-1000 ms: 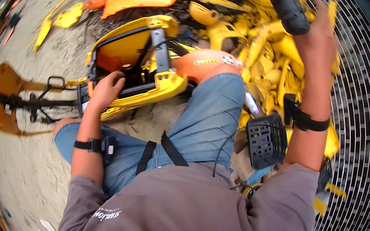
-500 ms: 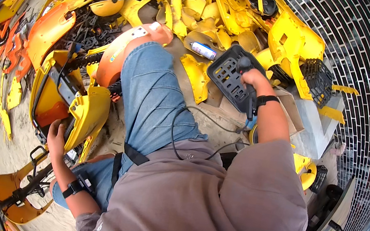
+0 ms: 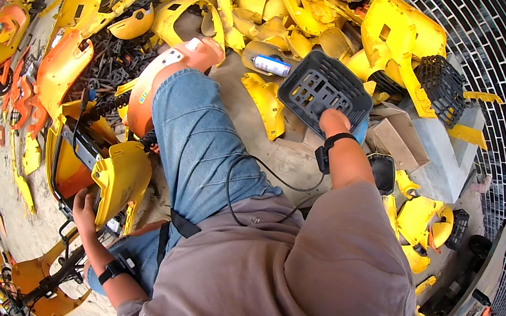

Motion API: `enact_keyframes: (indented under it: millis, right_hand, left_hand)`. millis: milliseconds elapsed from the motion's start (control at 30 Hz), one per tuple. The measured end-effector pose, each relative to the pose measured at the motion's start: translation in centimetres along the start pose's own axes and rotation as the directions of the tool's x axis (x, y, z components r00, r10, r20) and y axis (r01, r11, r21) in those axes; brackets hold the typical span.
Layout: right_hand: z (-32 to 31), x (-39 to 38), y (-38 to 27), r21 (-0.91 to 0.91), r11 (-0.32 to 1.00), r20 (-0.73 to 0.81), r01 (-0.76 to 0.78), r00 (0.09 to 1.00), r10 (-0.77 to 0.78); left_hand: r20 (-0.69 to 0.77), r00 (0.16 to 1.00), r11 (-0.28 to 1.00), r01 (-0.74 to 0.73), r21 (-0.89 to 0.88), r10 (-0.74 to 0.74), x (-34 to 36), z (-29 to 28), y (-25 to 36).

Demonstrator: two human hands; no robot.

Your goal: The person uses a drill to secure a bracket inside a yellow scooter frame and attempts to fit various yellow and orange plastic body panels onto the vehicle.

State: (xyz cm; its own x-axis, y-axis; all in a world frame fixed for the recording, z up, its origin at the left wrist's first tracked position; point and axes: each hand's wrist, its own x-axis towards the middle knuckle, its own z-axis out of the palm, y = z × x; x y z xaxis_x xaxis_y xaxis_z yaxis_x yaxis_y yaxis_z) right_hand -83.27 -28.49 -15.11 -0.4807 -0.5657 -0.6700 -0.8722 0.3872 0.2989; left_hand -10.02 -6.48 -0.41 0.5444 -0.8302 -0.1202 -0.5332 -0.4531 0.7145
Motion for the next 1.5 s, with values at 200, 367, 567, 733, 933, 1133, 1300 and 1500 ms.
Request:
enact_keyframes:
  millis: [200, 367, 567, 733, 933, 1133, 1300, 1500]
  right_hand:
    - [0.9, -1.5, -5.4, -0.044, 0.990, 0.041, 0.135, 0.990, -0.134]
    - [1.1, -1.4, -7.1, 0.198, 0.976, 0.097, 0.088, 0.989, -0.108]
    - [5.0, -0.3, -6.4, 0.424, 0.859, -0.221, 0.287, 0.953, -0.209]
    - [7.5, -0.6, -7.4, 0.574, 0.758, -0.245, 0.310, 0.948, -0.203]
    - [7.2, -0.7, -8.4, 0.588, 0.678, -0.400, 0.440, 0.887, -0.229]
    - [6.2, -6.7, -10.2, 0.272, 0.767, -0.719, 0.581, 0.652, -0.239]
    - [10.3, -5.2, -11.8, -0.018, 0.572, -0.300, 0.820, 0.541, -0.785]
    - [13.1, -2.6, -14.0, -0.185, 0.714, -0.072, 0.675, 0.715, -0.695]
  left_hand:
    - [-0.014, 0.999, 0.999, -0.033, 0.019, 0.033, -0.1, 0.0, 0.4]
    - [-0.020, 0.999, 0.999, 0.029, -0.023, -0.029, -0.5, 0.0, 0.6]
    - [-0.017, 1.000, 0.999, -0.010, -0.050, 0.009, -0.5, 0.0, 0.0]
    - [-0.024, 1.000, 1.000, -0.005, -0.028, 0.004, -0.5, 0.2, 0.5]
    - [-0.006, 1.000, 0.998, 0.014, -0.065, -0.014, -0.4, 0.2, 0.5]
    - [-0.025, 1.000, 0.998, 0.006, -0.057, -0.008, -0.4, 0.1, -0.3]
    - [-0.026, 1.000, 0.999, -0.013, -0.032, 0.012, 0.0, 0.0, -0.9]
    - [-0.008, 0.999, 0.997, 0.052, -0.057, -0.052, -0.6, -0.2, -0.1]
